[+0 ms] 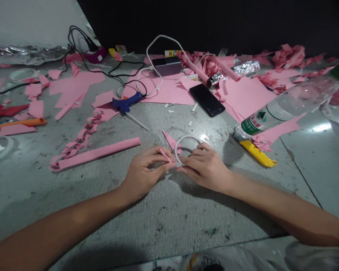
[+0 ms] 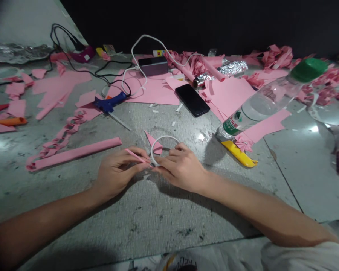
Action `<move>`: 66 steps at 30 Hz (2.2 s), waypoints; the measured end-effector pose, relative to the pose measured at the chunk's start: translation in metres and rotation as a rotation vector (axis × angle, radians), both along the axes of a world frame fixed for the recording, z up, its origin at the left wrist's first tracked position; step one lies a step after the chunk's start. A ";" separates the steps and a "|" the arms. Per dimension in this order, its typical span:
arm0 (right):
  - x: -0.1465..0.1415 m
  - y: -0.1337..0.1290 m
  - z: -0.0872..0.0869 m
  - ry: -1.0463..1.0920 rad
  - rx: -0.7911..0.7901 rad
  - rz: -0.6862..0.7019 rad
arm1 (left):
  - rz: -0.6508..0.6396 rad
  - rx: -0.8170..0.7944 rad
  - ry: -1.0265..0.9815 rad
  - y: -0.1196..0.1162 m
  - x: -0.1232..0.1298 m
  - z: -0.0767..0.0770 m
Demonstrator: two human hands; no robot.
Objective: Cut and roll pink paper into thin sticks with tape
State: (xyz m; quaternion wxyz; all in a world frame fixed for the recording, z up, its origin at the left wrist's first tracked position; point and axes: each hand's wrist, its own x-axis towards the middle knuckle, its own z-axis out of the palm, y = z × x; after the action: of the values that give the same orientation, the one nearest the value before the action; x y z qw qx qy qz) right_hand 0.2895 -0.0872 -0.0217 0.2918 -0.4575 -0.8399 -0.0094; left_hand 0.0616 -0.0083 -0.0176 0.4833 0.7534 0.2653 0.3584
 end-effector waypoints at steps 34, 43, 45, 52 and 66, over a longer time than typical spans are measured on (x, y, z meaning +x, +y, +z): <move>0.004 0.002 0.001 0.103 -0.037 -0.051 | 0.049 0.100 0.032 0.004 -0.002 -0.003; 0.001 0.003 0.001 0.064 -0.004 -0.062 | -0.016 0.304 0.068 -0.007 -0.002 0.005; 0.001 0.003 0.001 0.068 -0.004 -0.065 | -0.009 0.286 0.078 -0.008 -0.002 0.004; 0.000 0.002 0.003 0.049 0.014 -0.049 | -0.014 0.249 0.093 -0.010 -0.002 0.003; -0.002 0.000 0.006 -0.029 0.081 0.012 | -0.005 -0.120 0.052 -0.008 0.002 0.007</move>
State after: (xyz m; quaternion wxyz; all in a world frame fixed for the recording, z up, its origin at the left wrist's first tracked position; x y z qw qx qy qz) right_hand 0.2878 -0.0870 -0.0154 0.2980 -0.4399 -0.8458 -0.0483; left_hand 0.0632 -0.0162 -0.0106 0.5214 0.7327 0.2969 0.3211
